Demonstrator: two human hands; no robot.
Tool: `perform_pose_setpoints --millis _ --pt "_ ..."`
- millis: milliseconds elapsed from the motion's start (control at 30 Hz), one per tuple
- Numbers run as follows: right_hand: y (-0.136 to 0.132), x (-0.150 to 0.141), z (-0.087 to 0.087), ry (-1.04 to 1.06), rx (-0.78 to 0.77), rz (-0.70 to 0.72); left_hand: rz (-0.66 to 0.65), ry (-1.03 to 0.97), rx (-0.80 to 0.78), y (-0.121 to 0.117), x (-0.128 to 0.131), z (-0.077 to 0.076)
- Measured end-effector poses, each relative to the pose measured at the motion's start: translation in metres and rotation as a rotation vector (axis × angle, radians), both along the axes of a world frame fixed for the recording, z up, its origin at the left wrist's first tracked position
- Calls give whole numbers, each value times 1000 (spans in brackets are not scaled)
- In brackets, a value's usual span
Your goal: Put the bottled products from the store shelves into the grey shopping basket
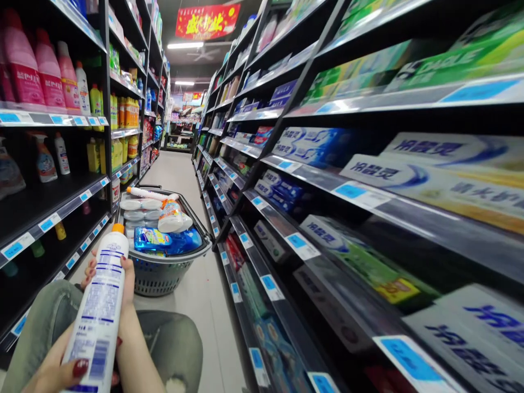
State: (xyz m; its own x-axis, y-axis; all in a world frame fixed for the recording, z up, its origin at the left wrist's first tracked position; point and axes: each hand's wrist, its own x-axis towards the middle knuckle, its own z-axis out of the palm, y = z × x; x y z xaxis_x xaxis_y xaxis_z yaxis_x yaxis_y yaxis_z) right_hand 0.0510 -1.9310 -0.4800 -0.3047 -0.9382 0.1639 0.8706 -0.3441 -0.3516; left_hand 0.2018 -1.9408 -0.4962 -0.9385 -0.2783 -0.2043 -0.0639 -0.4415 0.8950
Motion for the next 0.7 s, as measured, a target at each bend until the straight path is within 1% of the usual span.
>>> perform_pose_setpoints --millis 67,133,200,267,333,400,433,500,600,633,700 --pt "-5 -1 -2 -63 21 10 27 -33 176 0 -3 10" --pt "-7 -1 -2 -108 35 20 58 -91 298 0 -5 23" --pt "-8 -2 -1 -129 41 27 77 -138 321 1 -4 35" --pt "-8 -3 1 -125 41 30 76 -148 315 2 -2 40" --pt "-6 -2 5 -102 32 23 62 -113 308 3 0 38" --pt "-2 -1 8 -68 19 8 4 -86 295 3 0 29" --pt "0 1 10 -42 5 -1 -30 -68 269 2 0 24" --pt "5 5 12 55 -67 -10 -48 -23 138 -3 -4 14" --pt "10 12 10 246 -186 50 57 51 -88 -19 -14 6" --pt "11 14 9 290 -208 89 91 59 -126 -26 -18 5" --pt "14 16 4 349 -209 154 116 63 -154 -40 -24 2"
